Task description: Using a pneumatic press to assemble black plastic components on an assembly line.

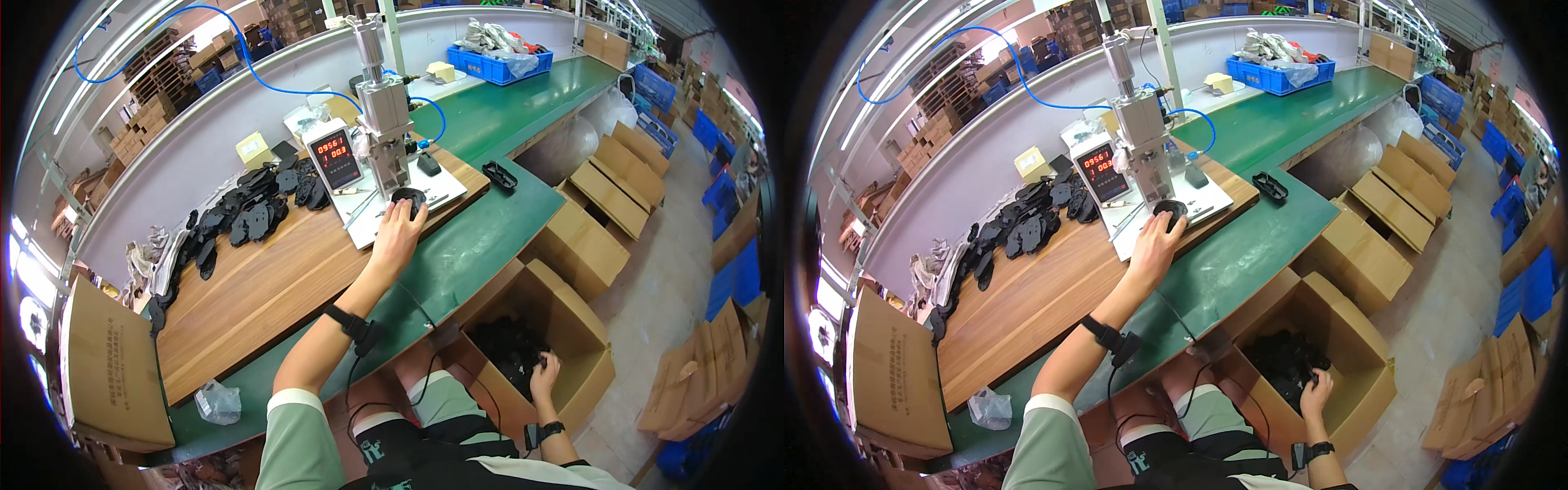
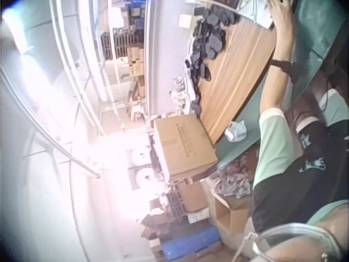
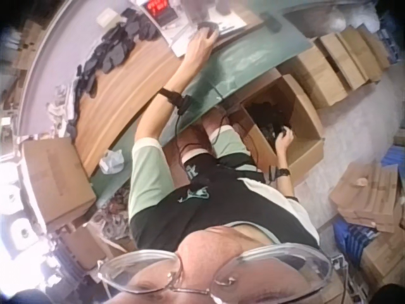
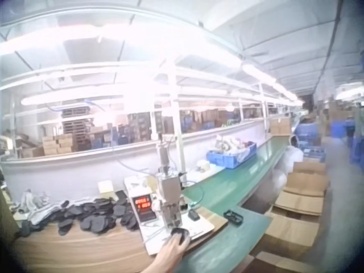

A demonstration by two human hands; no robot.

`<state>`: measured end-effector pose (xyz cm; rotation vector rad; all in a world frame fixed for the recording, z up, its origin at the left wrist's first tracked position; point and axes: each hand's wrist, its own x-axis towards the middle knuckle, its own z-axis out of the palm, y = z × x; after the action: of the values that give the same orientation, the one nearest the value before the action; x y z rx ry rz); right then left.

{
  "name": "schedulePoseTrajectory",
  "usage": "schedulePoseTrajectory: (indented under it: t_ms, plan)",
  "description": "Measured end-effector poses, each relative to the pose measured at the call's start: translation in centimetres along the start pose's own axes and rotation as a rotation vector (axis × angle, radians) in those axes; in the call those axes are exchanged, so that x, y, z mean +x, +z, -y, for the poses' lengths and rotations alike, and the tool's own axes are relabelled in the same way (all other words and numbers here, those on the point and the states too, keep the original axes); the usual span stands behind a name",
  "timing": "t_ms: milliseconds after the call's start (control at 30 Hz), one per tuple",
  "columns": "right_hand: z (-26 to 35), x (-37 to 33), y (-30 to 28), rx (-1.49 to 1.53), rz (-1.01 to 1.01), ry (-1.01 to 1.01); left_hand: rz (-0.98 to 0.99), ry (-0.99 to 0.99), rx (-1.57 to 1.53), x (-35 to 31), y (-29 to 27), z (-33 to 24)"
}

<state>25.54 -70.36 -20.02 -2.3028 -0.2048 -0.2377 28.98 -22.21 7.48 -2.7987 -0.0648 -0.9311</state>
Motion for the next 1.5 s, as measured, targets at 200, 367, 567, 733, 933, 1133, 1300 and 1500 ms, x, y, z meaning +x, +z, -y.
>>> schedulePoseTrajectory:
  t_ms: [200, 367, 567, 733, 933, 1133, 1300, 1500]
  plan:
    - [-8.6, -4.8, 1.4, -0.156, 0.082, 0.291, 0.049, -0.078, 0.038, 1.5, 1.8, -0.6]
    - [-11.3, -6.2, 4.1, -0.164, 0.268, 0.343, 0.083, -0.056, 0.02, 2.2, 1.5, -0.1]
    - [-12.2, -5.8, 6.7, -0.073, 0.514, 0.431, 0.135, -0.078, 0.001, 1.6, 1.8, -0.5]
    - [-13.1, -5.6, 6.9, -0.027, 0.598, 0.494, 0.116, -0.047, 0.034, 1.5, 1.4, -0.7]
    - [-11.4, -5.2, 6.3, -0.123, 0.538, 0.373, 0.165, -0.057, -0.208, 1.8, 0.3, -0.1]
    - [17.9, 5.2, 2.4, 0.294, 0.111, -0.42, 0.054, -0.07, -0.204, 0.9, 1.0, 0.3]
    - [34.5, 13.2, 1.6, 0.241, 0.076, -0.786, 0.125, -0.209, -0.207, 1.5, 0.0, -0.2]
    - [40.5, 20.5, 11.5, -0.024, 0.136, -0.946, 0.069, -0.236, -0.372, 1.1, 0.3, 0.0]
